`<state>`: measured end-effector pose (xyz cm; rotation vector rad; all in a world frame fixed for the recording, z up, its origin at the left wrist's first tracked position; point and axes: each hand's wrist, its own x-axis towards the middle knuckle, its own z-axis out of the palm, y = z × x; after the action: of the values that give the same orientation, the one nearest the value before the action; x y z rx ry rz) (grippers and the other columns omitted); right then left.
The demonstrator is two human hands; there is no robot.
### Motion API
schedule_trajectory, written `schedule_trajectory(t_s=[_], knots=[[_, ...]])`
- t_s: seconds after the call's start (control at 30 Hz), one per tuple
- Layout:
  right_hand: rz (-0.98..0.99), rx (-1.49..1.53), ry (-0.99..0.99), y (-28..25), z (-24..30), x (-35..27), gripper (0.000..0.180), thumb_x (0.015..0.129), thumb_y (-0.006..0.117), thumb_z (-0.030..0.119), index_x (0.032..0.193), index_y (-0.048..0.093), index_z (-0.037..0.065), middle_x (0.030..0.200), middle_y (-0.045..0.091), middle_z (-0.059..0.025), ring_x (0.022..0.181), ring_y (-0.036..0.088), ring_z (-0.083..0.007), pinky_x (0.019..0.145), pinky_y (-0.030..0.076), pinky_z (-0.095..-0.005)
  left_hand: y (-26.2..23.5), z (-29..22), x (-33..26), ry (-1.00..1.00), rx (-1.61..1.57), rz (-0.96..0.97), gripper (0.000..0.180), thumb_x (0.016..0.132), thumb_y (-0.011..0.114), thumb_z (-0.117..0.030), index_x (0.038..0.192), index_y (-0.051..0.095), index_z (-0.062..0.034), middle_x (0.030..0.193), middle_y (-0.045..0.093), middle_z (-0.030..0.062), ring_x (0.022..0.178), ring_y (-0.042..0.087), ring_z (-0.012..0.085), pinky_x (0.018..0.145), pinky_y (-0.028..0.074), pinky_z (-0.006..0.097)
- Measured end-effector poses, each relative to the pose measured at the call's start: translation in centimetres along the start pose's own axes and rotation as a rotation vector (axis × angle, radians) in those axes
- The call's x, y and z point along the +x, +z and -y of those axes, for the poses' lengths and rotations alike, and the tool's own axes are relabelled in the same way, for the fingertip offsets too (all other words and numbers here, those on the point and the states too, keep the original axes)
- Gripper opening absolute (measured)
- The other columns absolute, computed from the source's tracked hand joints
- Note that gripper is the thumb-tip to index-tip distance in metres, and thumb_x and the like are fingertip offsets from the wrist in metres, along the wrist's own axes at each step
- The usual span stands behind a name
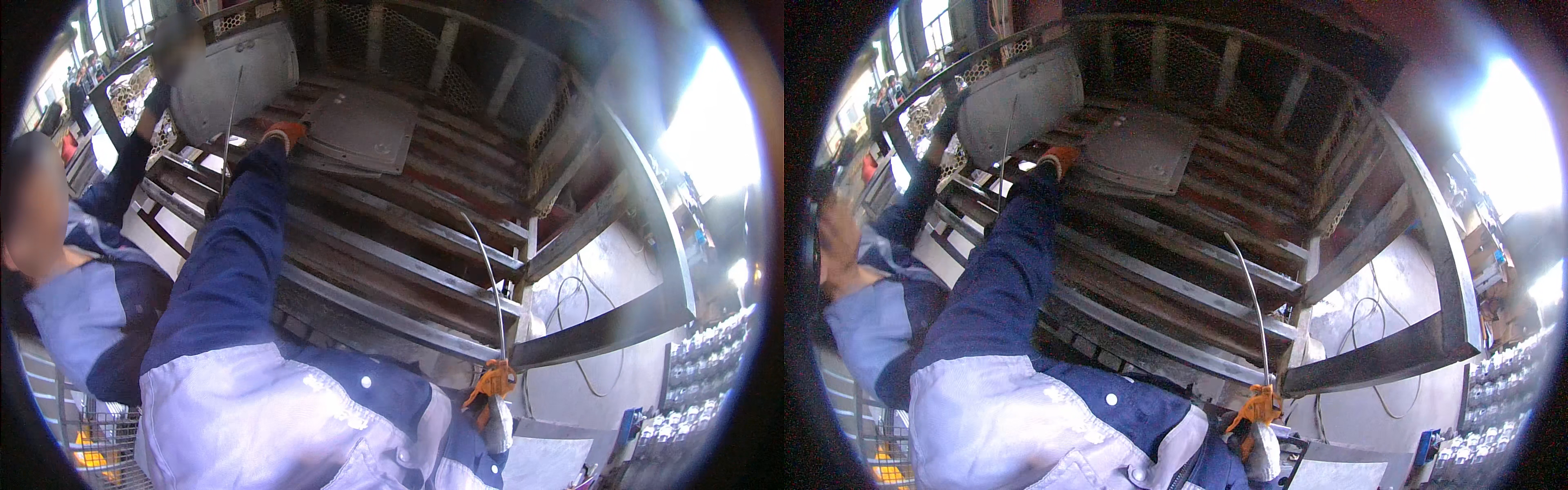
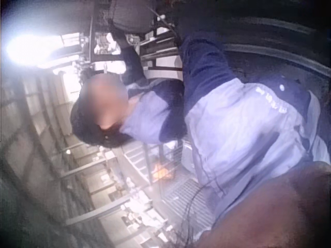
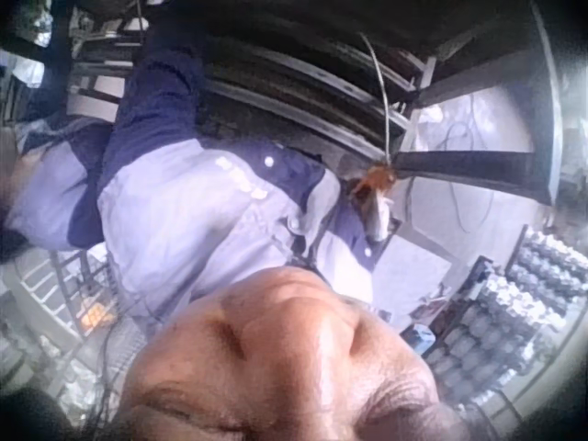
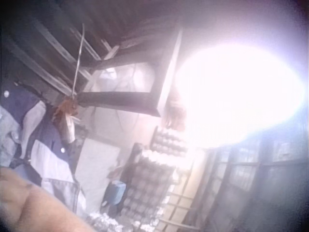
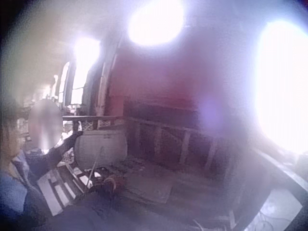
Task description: The person wipes the surface of metal panels with a cloth, then places them into a wire mesh bin. The person repeats this process for multiple panels, handling them one at a time and stacking them in the bin.
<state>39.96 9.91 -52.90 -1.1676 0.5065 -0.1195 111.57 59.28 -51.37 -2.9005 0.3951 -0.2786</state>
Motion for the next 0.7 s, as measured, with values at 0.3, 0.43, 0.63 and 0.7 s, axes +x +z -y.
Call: schedule_trajectory(t_s=[0.3,0.43,0.63,0.7], knots=[[-0.056,-0.242,0.055,0.2,-0.4,-0.1,0.041,0.094,0.061,0.035,0.114,0.056,0.000,0.099,0.063,-0.0102,0.085,0.063,-0.0200,0.072,0.055,-0.0313,-9.3,-3.7,-5.0,0.140,0.213,0.061,0.035,0.097,0.048,-0.016,0.131,0.053,-0.0111,0.133,0.056,0.0117,0.113,0.059,0.0315,0.095,0.050,0.040],[0.000,-0.131,0.160,2.6,1.3,0.2,0.045,0.094,0.061,0.037,0.119,0.055,0.000,0.105,0.064,-0.0106,0.091,0.065,-0.0199,0.078,0.056,-0.0329,-9.1,-3.2,-7.9,0.168,0.030,0.053,0.036,0.097,0.049,-0.016,0.132,0.052,-0.0099,0.133,0.056,0.0133,0.113,0.059,0.0323,0.096,0.049,0.040],[0.017,0.123,0.211,5.4,3.7,-0.1,0.042,0.093,0.060,0.034,0.116,0.056,-0.001,0.103,0.065,-0.0125,0.088,0.065,-0.0227,0.074,0.055,-0.0333,-6.9,-4.8,-11.0,0.142,-0.218,-0.040,0.037,0.096,0.050,-0.015,0.133,0.050,-0.0080,0.131,0.056,0.0157,0.114,0.058,0.0335,0.097,0.048,0.040],[-0.013,0.121,0.206,4.8,3.1,-0.2,0.040,0.092,0.062,0.031,0.114,0.057,-0.001,0.100,0.065,-0.0133,0.086,0.065,-0.0250,0.074,0.054,-0.0352,-7.0,-6.2,-11.8,0.158,-0.306,-0.062,0.038,0.096,0.051,-0.015,0.133,0.050,-0.0074,0.131,0.056,0.0165,0.115,0.058,0.0339,0.098,0.047,0.040]])
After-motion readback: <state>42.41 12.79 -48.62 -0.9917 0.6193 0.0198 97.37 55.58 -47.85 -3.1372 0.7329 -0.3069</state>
